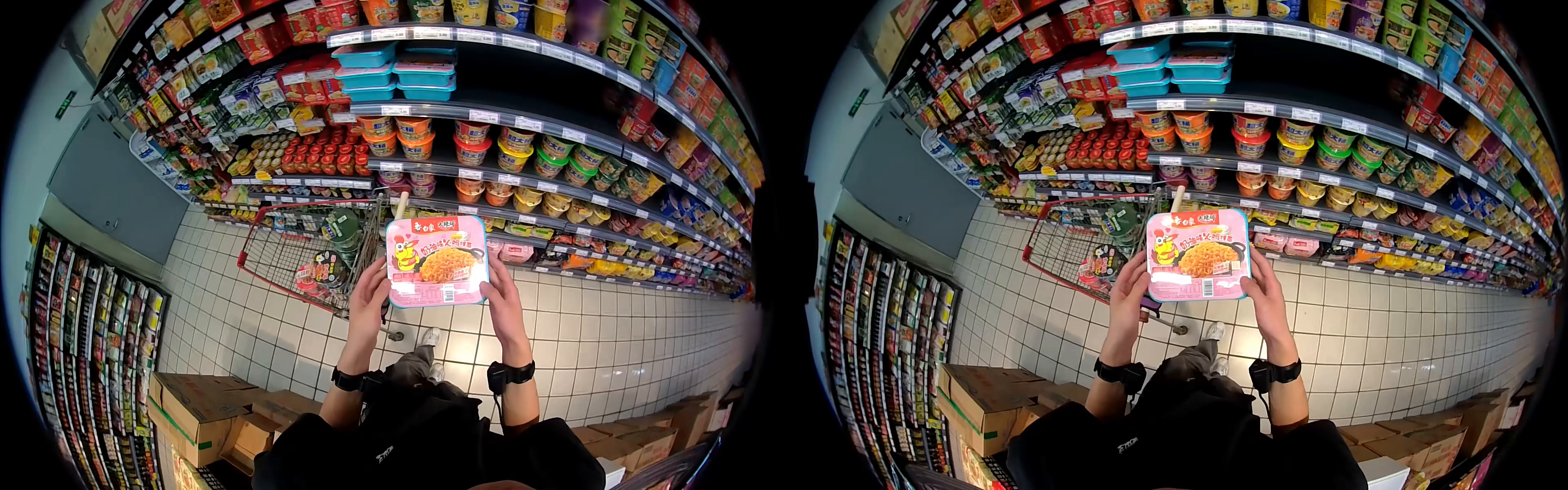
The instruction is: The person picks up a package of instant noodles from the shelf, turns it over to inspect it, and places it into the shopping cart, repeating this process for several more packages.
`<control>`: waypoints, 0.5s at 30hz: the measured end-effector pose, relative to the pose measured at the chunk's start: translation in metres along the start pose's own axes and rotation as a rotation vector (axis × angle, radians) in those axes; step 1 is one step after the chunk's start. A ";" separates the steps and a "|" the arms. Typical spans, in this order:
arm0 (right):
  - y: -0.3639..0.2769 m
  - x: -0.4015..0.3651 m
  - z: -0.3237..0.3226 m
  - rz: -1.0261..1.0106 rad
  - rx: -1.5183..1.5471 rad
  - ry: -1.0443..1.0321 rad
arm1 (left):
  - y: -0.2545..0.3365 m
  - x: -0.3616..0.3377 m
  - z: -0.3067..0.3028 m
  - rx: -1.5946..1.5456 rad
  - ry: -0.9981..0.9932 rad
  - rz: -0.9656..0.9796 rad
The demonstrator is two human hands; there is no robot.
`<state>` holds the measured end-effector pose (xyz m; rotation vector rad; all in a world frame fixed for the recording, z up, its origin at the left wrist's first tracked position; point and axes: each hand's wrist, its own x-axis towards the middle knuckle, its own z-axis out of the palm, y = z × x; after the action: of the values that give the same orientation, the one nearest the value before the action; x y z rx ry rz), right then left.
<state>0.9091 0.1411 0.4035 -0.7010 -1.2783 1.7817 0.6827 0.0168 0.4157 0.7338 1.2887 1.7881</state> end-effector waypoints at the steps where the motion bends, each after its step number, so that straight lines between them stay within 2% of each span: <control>1: 0.003 -0.007 0.002 0.013 -0.005 -0.010 | -0.001 -0.009 -0.005 -0.019 0.001 -0.010; 5: 0.007 -0.030 0.019 0.081 -0.004 -0.042 | -0.004 -0.035 -0.023 0.028 0.077 -0.073; 6: 0.012 -0.035 0.019 0.077 0.028 -0.040 | -0.003 -0.040 -0.023 0.029 0.058 -0.030; 9: 0.017 -0.050 0.024 0.123 0.044 -0.047 | 0.000 -0.053 -0.032 0.048 0.066 -0.096; 15: 0.029 -0.055 0.028 0.158 0.029 -0.089 | -0.009 -0.059 -0.051 0.052 0.057 -0.076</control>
<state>0.9062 0.0757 0.3846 -0.7308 -1.2835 1.9750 0.6744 -0.0575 0.3911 0.6580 1.3874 1.7316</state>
